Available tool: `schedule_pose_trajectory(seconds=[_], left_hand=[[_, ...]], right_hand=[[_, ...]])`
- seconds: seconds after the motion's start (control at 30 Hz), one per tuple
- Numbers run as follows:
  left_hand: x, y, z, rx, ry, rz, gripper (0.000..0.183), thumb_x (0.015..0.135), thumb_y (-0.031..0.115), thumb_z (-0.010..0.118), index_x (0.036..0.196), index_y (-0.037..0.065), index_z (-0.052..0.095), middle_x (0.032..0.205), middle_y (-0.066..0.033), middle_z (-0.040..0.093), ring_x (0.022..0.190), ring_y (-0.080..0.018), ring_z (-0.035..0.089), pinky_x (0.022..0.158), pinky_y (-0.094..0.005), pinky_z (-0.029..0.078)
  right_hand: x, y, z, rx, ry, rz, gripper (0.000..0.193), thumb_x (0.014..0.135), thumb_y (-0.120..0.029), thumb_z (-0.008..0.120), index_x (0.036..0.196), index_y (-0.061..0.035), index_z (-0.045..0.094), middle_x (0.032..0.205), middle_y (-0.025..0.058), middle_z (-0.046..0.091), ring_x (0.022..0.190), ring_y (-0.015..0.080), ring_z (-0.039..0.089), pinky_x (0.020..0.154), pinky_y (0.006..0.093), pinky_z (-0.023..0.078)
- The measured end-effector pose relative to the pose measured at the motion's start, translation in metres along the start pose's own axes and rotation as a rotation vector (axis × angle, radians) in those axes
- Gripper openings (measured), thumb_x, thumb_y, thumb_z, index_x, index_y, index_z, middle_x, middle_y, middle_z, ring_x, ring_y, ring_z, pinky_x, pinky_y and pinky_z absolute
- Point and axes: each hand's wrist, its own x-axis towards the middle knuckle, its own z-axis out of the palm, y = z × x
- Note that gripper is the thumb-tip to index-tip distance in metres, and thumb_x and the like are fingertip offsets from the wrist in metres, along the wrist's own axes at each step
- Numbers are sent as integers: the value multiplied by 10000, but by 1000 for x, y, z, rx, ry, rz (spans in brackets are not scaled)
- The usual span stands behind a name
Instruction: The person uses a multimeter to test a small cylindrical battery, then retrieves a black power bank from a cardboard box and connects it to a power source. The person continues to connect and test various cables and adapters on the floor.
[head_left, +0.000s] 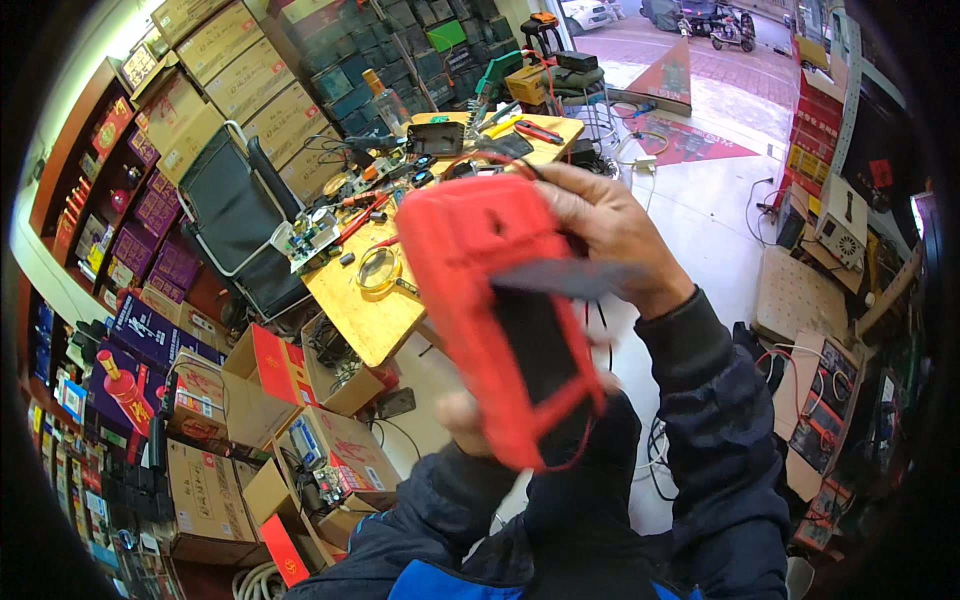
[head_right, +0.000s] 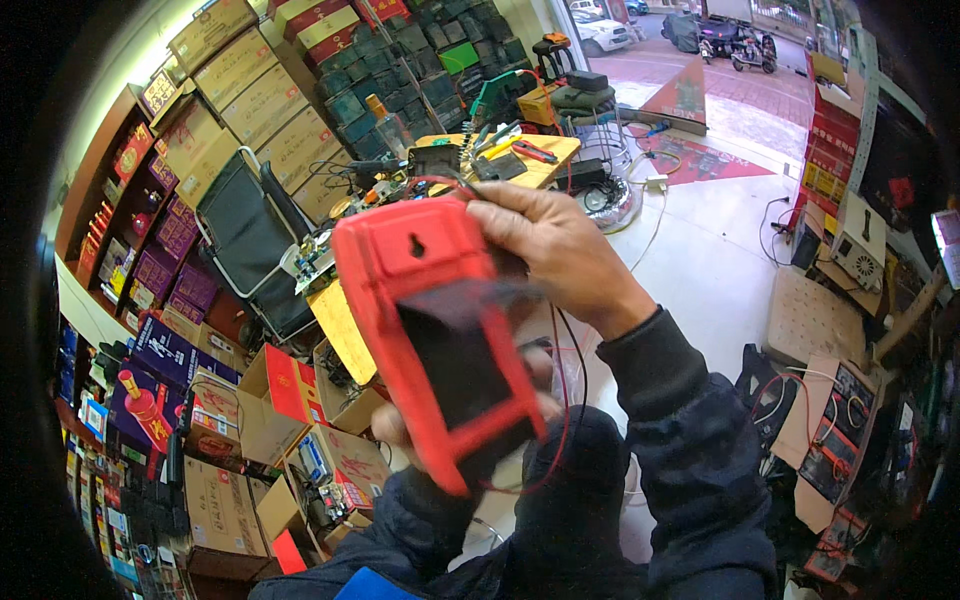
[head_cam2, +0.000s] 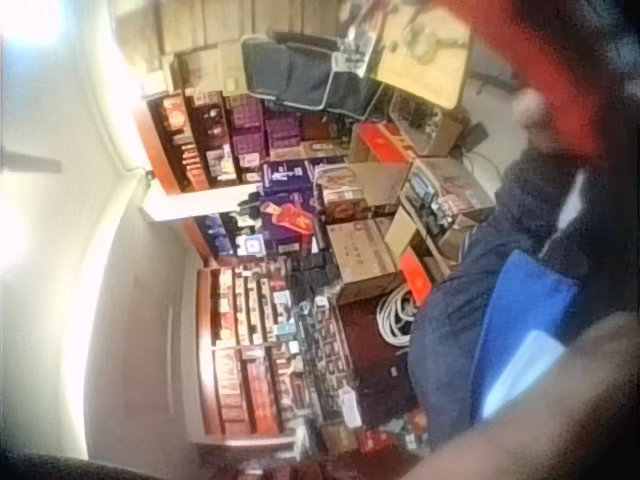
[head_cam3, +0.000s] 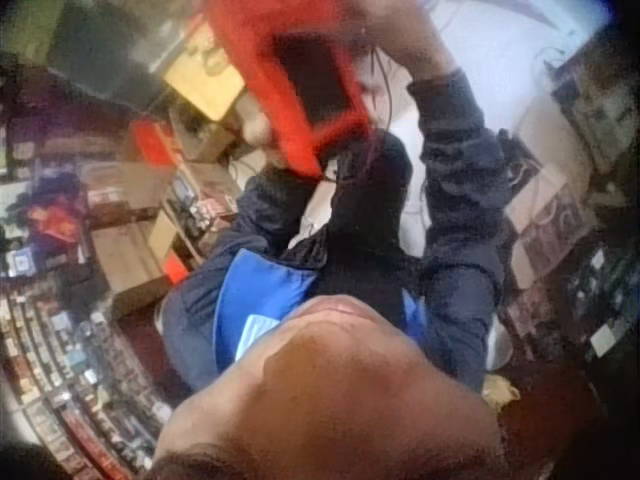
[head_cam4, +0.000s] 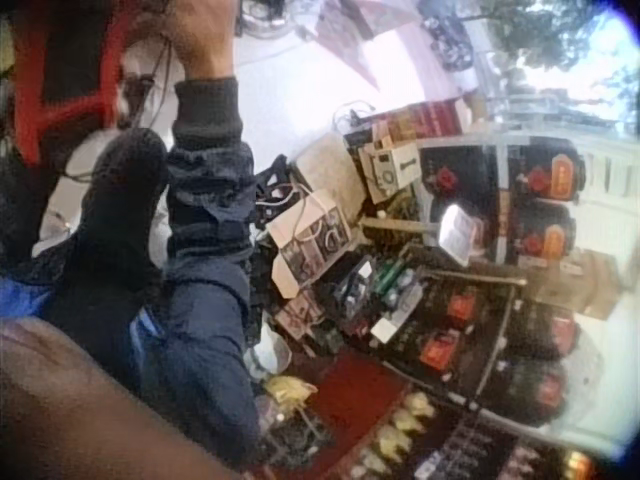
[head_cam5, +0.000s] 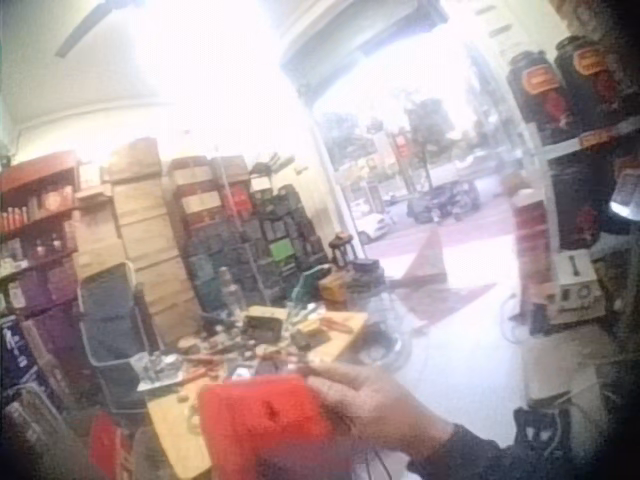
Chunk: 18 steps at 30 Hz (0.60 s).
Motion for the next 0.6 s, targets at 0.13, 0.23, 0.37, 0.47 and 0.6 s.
schedule_pose_trajectory(seconds=[0.13, 0.23, 0.37, 0.47, 0.6], left_hand=[[25, 10, -55, -354, -75, 207, 997, 825, 570, 809, 1611, 132, 379, 1609, -125, 424, 1351, -414, 481, 1017, -543, 511], [33, 16, -81, -484, -164, 266, 871, 889, 475, 780, 1602, 146, 402, 1663, -171, 341, 1277, -325, 514, 1007, -463, 516], [43, 49, -104, -635, -209, 216, 782, 966, 322, 695, 1642, 149, 342, 1732, -236, 100, 1267, -326, 588, 1038, -451, 523], [55, 83, -117, -479, -164, 291, 898, 894, 290, 774, 1639, 91, 315, 1696, -270, 172, 1255, -317, 592, 1054, -439, 525], [74, 142, -118, -236, -71, 315, 1024, 763, 252, 873, 1584, 4, 313, 1450, -253, 459, 1229, -325, 561, 1074, -435, 512]], right_hand=[[-29, 13, -11, -174, -87, 46, 336, 1081, -148, 604, 1370, 16, 654, 894, 24, 696, 794, 87, 642, 748, 260, 539], [-34, 34, -7, -440, -37, -28, 317, 1035, -176, 660, 1278, 22, 702, 1092, 126, 785, 956, 186, 722, 860, 314, 554], [-55, 47, -13, -868, -133, -76, 293, 969, -95, 682, 1253, -36, 728, 1105, 166, 758, 988, 272, 723, 874, 381, 561], [-58, 62, -11, -1045, -93, -192, 272, 958, -153, 633, 1188, -59, 742, 989, 198, 737, 931, 409, 684, 823, 511, 537], [-59, 76, -11, -1083, -8, -174, 318, 973, -147, 632, 1274, -75, 707, 1024, 192, 737, 965, 393, 680, 853, 489, 533]])
